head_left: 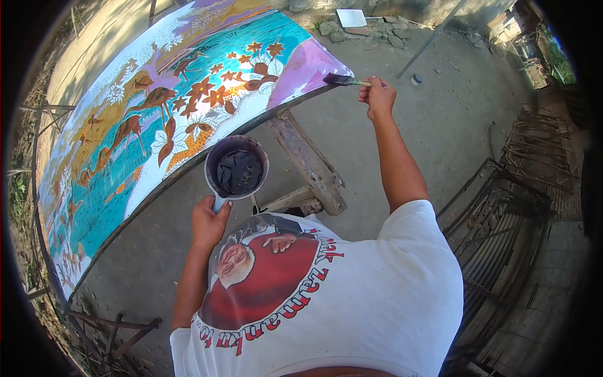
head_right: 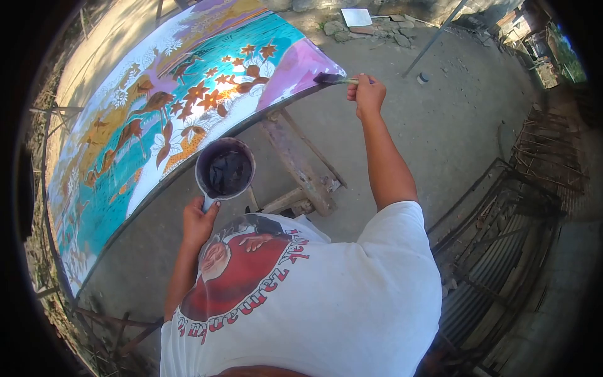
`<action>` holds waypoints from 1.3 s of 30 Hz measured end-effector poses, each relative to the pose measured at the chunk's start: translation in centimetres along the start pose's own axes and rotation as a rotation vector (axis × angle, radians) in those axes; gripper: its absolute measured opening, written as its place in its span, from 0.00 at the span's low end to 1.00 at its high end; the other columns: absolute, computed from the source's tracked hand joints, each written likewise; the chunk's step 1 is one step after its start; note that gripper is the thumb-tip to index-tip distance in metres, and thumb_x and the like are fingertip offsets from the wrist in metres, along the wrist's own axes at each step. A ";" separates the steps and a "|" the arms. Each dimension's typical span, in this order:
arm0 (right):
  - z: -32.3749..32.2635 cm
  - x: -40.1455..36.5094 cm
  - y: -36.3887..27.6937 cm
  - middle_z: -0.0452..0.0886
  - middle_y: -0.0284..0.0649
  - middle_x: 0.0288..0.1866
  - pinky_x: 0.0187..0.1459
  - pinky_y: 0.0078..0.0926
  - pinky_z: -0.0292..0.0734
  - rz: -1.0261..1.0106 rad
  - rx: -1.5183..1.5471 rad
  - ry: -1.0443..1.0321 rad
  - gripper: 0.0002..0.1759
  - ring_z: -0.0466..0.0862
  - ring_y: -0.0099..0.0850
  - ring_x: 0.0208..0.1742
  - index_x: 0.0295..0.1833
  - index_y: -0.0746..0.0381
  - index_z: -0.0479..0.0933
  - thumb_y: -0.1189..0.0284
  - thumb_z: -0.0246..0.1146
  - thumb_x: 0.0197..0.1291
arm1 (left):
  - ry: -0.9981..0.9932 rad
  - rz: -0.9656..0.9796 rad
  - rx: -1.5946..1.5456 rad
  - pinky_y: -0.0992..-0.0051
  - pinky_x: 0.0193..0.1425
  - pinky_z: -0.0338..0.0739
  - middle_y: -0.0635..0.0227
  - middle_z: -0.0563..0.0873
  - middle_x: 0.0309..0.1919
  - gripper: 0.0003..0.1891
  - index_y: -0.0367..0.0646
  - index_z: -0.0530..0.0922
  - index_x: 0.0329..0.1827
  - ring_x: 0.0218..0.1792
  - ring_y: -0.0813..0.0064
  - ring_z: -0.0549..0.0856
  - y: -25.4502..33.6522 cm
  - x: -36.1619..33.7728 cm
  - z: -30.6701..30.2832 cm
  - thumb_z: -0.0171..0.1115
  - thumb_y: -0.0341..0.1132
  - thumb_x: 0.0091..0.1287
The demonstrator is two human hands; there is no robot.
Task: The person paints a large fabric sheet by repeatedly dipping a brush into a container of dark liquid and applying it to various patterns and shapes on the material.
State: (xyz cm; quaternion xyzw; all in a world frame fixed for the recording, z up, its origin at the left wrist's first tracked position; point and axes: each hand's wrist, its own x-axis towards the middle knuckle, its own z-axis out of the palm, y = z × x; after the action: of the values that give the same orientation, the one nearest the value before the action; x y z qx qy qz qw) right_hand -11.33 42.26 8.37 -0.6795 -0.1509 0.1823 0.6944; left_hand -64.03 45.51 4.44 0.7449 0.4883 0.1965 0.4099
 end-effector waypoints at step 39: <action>15.8 2.1 1.1 0.85 0.46 0.28 0.21 0.29 0.83 -0.054 -0.161 -0.375 0.16 0.85 0.31 0.20 0.42 0.72 0.82 0.68 0.61 0.75 | 0.181 -0.223 -0.128 0.72 0.25 0.63 0.77 0.74 0.19 0.17 0.39 0.74 0.26 0.24 0.85 0.69 -2.4 -5.8 -1.1 0.72 0.35 0.67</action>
State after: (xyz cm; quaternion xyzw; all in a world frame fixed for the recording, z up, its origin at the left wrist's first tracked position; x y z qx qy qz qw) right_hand -16.72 57.32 7.67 -0.6826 -0.3098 0.2742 0.6024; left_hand -68.74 41.28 3.77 0.6377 0.5895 0.2469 0.4299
